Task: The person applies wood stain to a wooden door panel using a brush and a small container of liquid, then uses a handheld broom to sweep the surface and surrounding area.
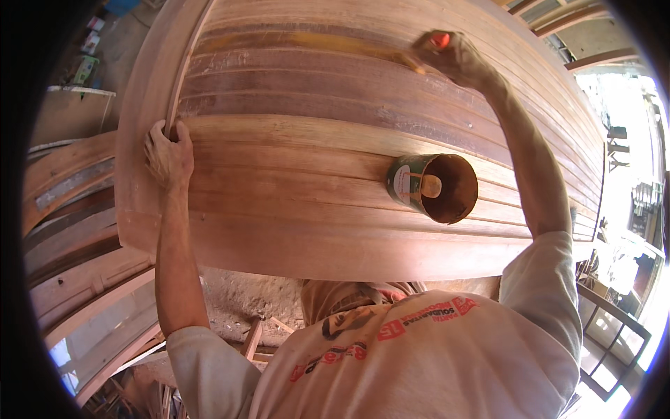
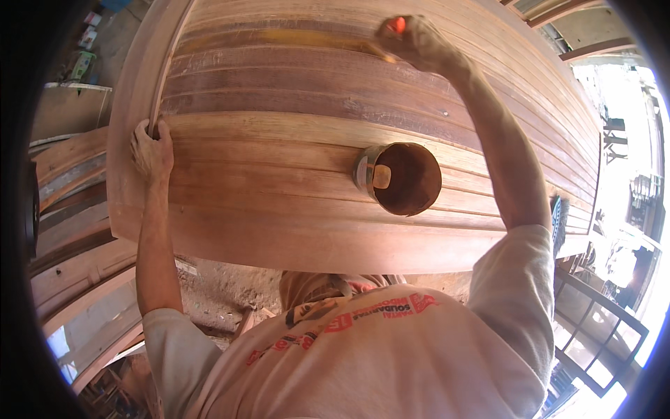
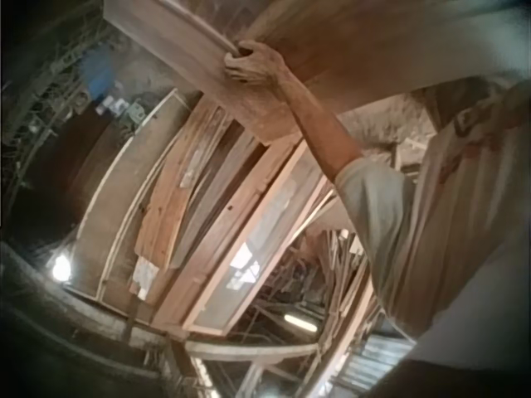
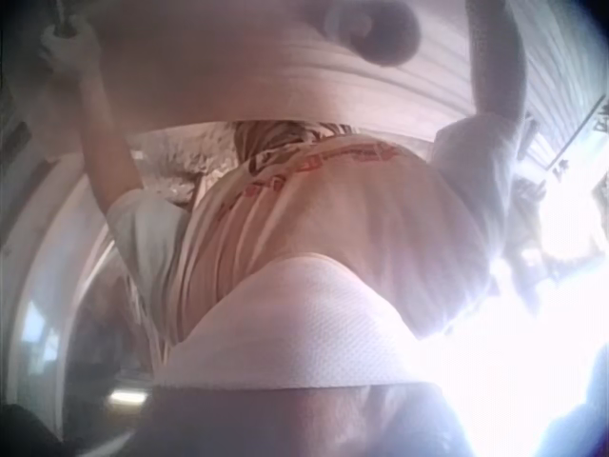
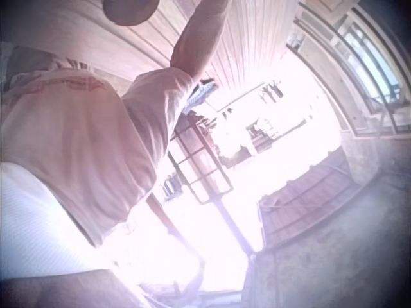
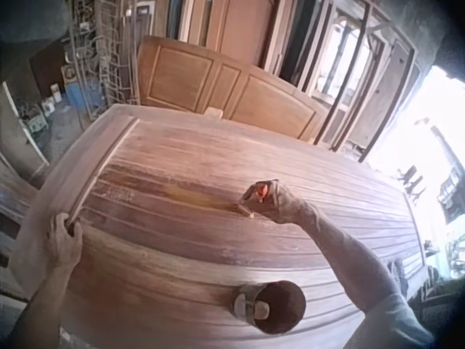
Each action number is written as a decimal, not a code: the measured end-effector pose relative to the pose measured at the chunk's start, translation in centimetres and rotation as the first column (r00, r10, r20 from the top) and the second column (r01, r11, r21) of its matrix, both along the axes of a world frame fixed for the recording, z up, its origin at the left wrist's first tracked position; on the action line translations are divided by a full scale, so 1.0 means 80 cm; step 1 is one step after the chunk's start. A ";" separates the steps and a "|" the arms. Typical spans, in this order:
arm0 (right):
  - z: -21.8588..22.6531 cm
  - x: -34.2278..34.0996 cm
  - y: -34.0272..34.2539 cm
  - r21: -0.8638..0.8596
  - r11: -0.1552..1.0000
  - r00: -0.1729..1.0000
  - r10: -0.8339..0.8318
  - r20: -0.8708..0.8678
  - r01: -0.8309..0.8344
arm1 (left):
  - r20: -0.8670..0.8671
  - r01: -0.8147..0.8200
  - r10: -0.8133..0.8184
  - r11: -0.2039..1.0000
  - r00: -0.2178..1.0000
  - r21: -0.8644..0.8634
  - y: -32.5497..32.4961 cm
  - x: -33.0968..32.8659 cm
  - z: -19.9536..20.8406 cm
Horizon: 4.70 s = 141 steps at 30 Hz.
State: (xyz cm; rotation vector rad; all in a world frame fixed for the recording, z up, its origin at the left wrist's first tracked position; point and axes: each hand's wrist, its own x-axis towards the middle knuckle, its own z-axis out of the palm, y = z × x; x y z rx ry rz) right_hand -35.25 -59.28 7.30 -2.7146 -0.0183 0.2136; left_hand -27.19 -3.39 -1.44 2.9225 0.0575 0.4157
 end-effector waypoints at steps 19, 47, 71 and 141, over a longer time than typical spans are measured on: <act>-0.024 -0.069 -0.130 -0.110 0.939 0.945 -0.328 0.003 0.327 | 0.061 0.029 -0.029 1.000 0.998 0.009 0.002 0.003 -0.008; 0.159 -0.242 0.084 0.455 0.854 0.967 0.206 0.150 -0.252 | -0.001 0.005 -0.005 0.999 1.000 -0.041 0.002 0.009 -0.010; 0.138 -0.232 0.103 0.300 0.900 0.939 0.343 -0.039 -0.316 | 0.072 0.013 -0.012 1.000 0.997 -0.014 0.001 0.006 -0.010; -0.019 0.265 0.451 0.458 0.756 0.766 -0.605 0.217 0.467 | 0.045 0.186 -0.182 0.971 0.982 -0.150 0.122 0.247 -0.012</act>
